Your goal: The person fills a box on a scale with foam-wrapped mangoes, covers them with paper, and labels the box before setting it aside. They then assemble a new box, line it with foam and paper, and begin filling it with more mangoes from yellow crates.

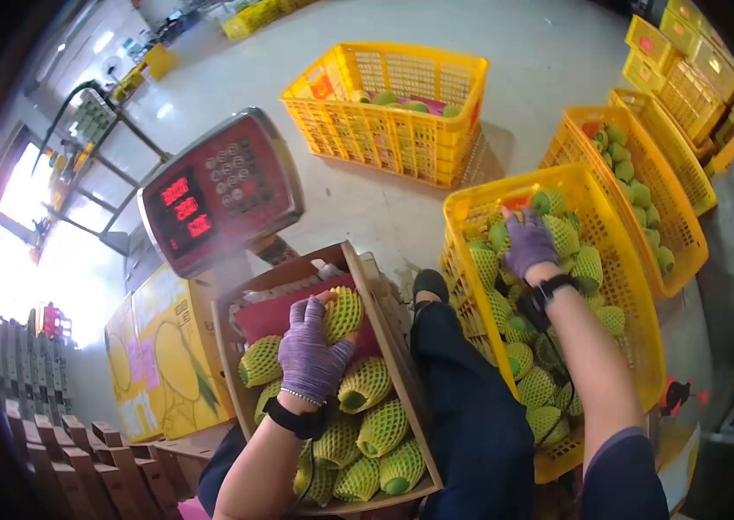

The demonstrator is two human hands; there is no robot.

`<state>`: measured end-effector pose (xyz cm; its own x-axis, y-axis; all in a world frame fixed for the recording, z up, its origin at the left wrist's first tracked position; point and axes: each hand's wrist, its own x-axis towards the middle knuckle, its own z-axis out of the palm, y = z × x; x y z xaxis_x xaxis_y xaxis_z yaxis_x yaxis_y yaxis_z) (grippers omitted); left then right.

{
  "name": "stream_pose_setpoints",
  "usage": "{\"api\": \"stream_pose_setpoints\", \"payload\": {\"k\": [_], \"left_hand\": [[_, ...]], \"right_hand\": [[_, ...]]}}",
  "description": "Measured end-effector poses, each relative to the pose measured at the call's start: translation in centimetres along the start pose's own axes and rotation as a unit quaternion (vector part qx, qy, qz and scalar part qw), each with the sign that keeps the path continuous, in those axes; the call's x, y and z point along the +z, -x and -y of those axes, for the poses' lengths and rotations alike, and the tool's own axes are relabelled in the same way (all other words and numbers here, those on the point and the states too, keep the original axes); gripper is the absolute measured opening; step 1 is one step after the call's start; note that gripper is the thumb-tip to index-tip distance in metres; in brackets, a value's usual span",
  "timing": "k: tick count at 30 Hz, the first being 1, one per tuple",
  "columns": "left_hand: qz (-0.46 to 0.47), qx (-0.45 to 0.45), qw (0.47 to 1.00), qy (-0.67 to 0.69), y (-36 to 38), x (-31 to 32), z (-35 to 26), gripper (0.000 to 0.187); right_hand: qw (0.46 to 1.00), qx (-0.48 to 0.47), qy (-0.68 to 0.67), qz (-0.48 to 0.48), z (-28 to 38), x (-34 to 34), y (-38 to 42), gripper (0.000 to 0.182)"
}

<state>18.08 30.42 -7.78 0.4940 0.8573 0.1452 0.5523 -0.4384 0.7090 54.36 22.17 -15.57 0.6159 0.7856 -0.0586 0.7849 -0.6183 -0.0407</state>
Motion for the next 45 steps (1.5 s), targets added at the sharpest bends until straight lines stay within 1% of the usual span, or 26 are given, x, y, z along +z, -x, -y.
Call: {"api": "stream_pose_setpoints", "payload": {"k": [2, 6, 9, 10, 12, 14, 15, 16, 17, 20, 22, 24, 25, 26, 27, 29, 30, 31, 33, 34, 35, 37, 39, 41, 43, 45], "left_hand": [[0.159, -0.031, 0.956, -0.243, 0.0, 0.8, -0.1, 0.057], [0.238, 0.012, 0.931, -0.277, -0.1, 0.2, -0.4, 0.061], [0.262, 0.009, 0.925, -0.273, -0.1, -0.1, -0.1, 0.065], [0.258, 0.015, 0.928, -0.27, 0.4, -0.1, -0.4, 0.065], [0.135, 0.087, 0.933, -0.322, 1.4, 0.1, -1.4, 0.067], [0.073, 0.132, 0.985, -0.078, 2.3, -0.2, -5.5, 0.068], [0.11, 0.138, 0.983, 0.041, 2.9, 0.0, -7.2, 0.068], [0.14, 0.142, 0.976, 0.09, 3.7, 0.3, -9.1, 0.07], [0.166, 0.147, 0.965, 0.138, 4.4, 0.8, -10.7, 0.072], [0.041, 0.178, 0.966, 0.183, 4.6, 1.8, -10.7, 0.06], [0.057, 0.181, 0.975, 0.118, 2.8, -1.7, -9.8, 0.055], [0.058, 0.129, 0.987, 0.074, 0.9, -4.6, -6.4, 0.054], [0.051, 0.103, 0.993, 0.039, -0.3, -5.9, -4.0, 0.053], [0.047, 0.079, 0.995, -0.038, -1.3, -6.8, -0.9, 0.053], [0.045, 0.054, 0.991, -0.115, -2.2, -7.5, 2.0, 0.053], [0.081, -0.004, 0.974, -0.213, -3.2, -8.3, 5.4, 0.053], [0.118, -0.057, 0.945, -0.299, -3.4, -8.4, 6.7, 0.053], [0.123, -0.061, 0.945, -0.298, -3.7, -8.5, 7.7, 0.053], [0.146, -0.049, 0.909, -0.388, -3.8, -8.4, 9.2, 0.056], [0.144, -0.001, 0.875, -0.462, -3.6, -8.1, 9.4, 0.056], [0.142, 0.0, 0.878, -0.458, -3.7, -8.2, 8.8, 0.056], [0.149, -0.075, 0.848, -0.503, -4.1, -8.2, 6.7, 0.057], [0.146, -0.052, 0.861, -0.484, -3.7, -7.9, 6.4, 0.059], [0.066, -0.047, 0.857, -0.508, -2.7, -7.7, 4.3, 0.062], [-0.013, 0.105, 0.949, -0.297, -0.8, -6.7, 0.8, 0.063], [0.083, 0.167, 0.981, -0.054, 1.1, -4.7, -4.5, 0.066]], "right_hand": [[0.995, -0.026, 0.054, 0.076, -0.3, 2.1, -1.7, 0.076], [0.992, -0.019, 0.061, 0.105, -1.1, 1.1, -1.4, 0.081], [0.975, -0.058, -0.211, -0.03, -2.7, 0.0, 1.7, 0.078], [0.954, -0.081, -0.283, -0.048, -3.6, 0.1, 3.2, 0.077], [0.884, -0.094, -0.457, -0.034, -3.8, -2.3, 6.9, 0.072], [0.768, -0.056, -0.638, 0.002, -2.3, -4.3, 10.4, 0.059], [0.716, -0.047, -0.697, 0.0, -0.7, -4.7, 11.9, 0.05], [0.761, -0.081, -0.643, -0.036, 0.4, -4.0, 12.5, 0.045], [0.766, -0.089, -0.636, -0.02, 2.3, -5.6, 14.2, 0.043], [0.779, -0.153, -0.607, -0.014, 5.9, -9.0, 15.9, 0.041], [0.735, -0.244, -0.618, 0.136, 5.8, -9.9, 13.9, 0.044], [0.869, -0.292, -0.397, -0.035, 2.9, -8.2, 8.9, 0.042], [0.929, -0.22, -0.298, -0.025, 0.6, -6.7, 6.1, 0.046], [0.972, -0.164, -0.128, -0.106, -1.5, -4.2, 4.2, 0.047], [0.998, -0.063, 0.028, -0.01, -2.8, -3.5, 2.4, 0.058], [0.987, -0.021, 0.158, 0.026, -6.1, 1.4, -0.7, 0.066], [0.987, -0.023, 0.157, 0.032, -7.3, 3.4, -1.6, 0.066], [0.981, -0.028, 0.186, 0.043, -8.4, 5.0, -2.3, 0.069], [0.973, -0.04, 0.222, 0.059, -7.9, 4.5, -2.3, 0.072], [0.975, -0.029, 0.203, 0.092, -7.8, 3.7, -2.3, 0.072], [0.976, -0.013, 0.183, 0.121, -7.4, 2.4, -2.2, 0.072], [0.983, -0.019, 0.166, 0.079, -7.9, 1.6, -0.8, 0.071], [0.986, -0.018, -0.16, -0.041, -8.3, 0.7, 1.1, 0.069], [0.918, -0.114, -0.36, -0.125, -8.3, 0.3, 3.9, 0.066], [0.807, -0.03, -0.589, -0.019, -5.5, -2.3, 7.7, 0.057], [0.772, -0.029, -0.634, -0.022, -2.4, -4.1, 10.9, 0.043]]}}
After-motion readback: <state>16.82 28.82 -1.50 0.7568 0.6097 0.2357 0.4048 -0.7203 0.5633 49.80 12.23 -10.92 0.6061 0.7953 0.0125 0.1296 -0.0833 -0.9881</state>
